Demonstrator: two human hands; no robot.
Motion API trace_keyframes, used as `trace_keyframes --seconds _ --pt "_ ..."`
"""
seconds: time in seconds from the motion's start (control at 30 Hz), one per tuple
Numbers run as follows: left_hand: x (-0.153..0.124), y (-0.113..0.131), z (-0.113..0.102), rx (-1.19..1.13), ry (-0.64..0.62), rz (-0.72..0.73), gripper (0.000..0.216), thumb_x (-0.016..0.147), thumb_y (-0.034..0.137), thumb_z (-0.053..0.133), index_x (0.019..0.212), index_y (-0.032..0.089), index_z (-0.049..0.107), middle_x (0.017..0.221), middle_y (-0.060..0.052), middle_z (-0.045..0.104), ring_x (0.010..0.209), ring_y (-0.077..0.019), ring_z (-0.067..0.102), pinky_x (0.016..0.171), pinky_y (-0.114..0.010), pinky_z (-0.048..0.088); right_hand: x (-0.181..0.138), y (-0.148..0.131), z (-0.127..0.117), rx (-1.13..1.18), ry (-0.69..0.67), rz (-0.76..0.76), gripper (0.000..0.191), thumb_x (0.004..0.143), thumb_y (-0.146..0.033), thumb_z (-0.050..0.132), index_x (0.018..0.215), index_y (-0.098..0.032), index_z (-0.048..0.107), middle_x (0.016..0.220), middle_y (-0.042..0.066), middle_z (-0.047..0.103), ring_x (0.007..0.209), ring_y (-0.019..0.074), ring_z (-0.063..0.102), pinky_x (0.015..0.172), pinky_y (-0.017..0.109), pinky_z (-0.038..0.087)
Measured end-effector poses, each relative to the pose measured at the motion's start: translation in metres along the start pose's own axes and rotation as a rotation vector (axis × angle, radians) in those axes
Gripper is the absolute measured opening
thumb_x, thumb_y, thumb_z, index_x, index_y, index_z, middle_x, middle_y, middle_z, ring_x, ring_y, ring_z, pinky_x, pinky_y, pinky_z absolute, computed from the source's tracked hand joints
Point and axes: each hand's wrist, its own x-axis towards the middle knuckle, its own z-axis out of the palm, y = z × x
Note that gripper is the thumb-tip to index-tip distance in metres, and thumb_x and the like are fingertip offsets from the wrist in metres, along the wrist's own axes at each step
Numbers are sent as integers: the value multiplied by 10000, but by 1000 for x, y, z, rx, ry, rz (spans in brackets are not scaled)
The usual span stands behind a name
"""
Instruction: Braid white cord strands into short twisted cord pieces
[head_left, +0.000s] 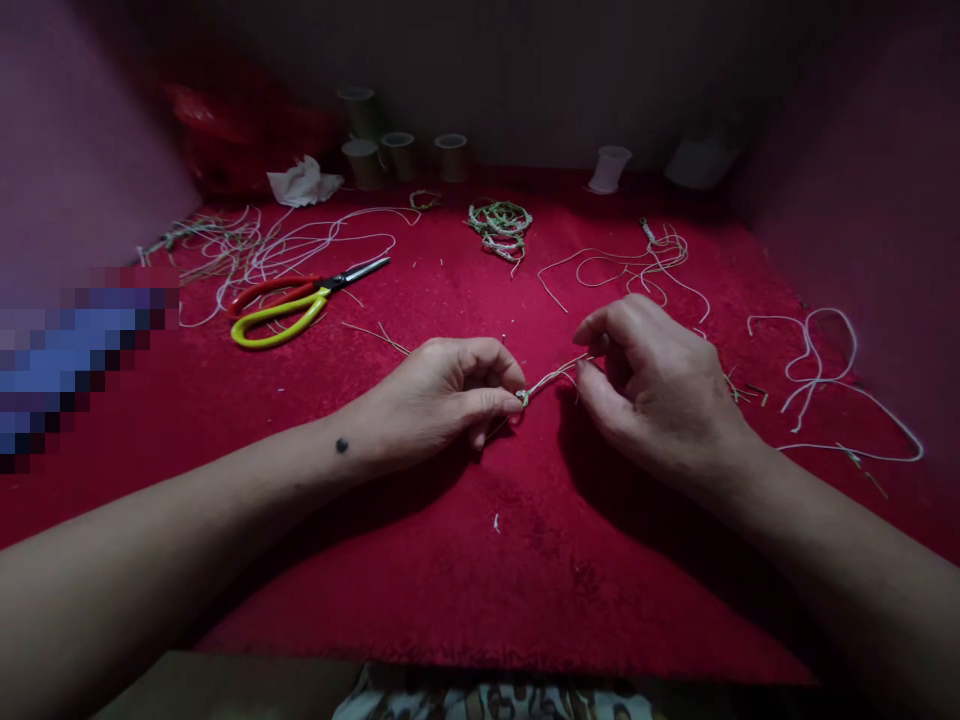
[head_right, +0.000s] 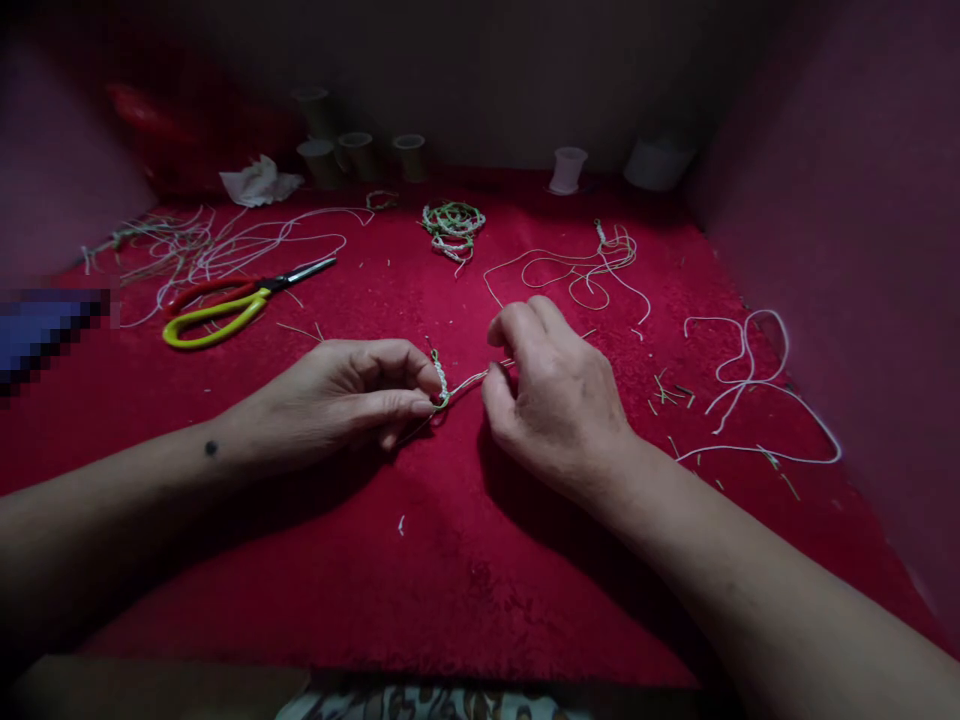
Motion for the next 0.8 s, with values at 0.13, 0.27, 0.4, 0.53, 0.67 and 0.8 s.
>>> trace_keyframes --seconds 0.13,0.27,0.4,0.53,0.67,0.8 --pt "0 0 1 -34 24 0 69 791 84 539 847 124 529 599 38 579 432 -34 491 420 -135 392 -2 -5 1 114 -24 -69 163 682 -57 518 787 -182 528 761 43 531 625 140 471 567 271 381" --pt "0 -2 1 -43 24 14 83 792 91 546 863 126 522 595 48 568 433 -34 496 423 -137 402 -1 -4 6 225 -79 -103 200 663 -13 519 804 -153 540 776 40 523 629 121 467 564 254 382" --pt "-1 -2 1 -44 23 14 73 792 82 540 849 125 523 577 54 551 429 -31 493 404 -125 384 -2 -6 10 382 -147 -114 233 669 9 518 846 -140 541 782 26 523 673 110 491 573 227 390" --pt "-1 -1 2 -61 41 25 78 780 69 542 827 126 515 590 49 557 426 -27 490 394 -124 379 -6 -12 14 513 -224 -63 277 685 5 521 912 -154 506 852 25 555 725 106 517 589 215 404" --pt "1 -1 3 -75 90 71 123 760 45 541 826 134 488 577 53 545 407 -30 476 376 -132 374 -6 -17 18 611 -266 3 353 717 -20 514 1025 -180 448 851 4 563 657 85 512 565 208 410" --pt "3 -1 6 -80 137 114 149 753 49 543 844 146 474 546 66 526 379 -35 466 363 -142 378 -4 -17 24 612 -253 34 340 734 -42 508 1033 -191 446 782 -14 543 609 82 490 557 215 404"
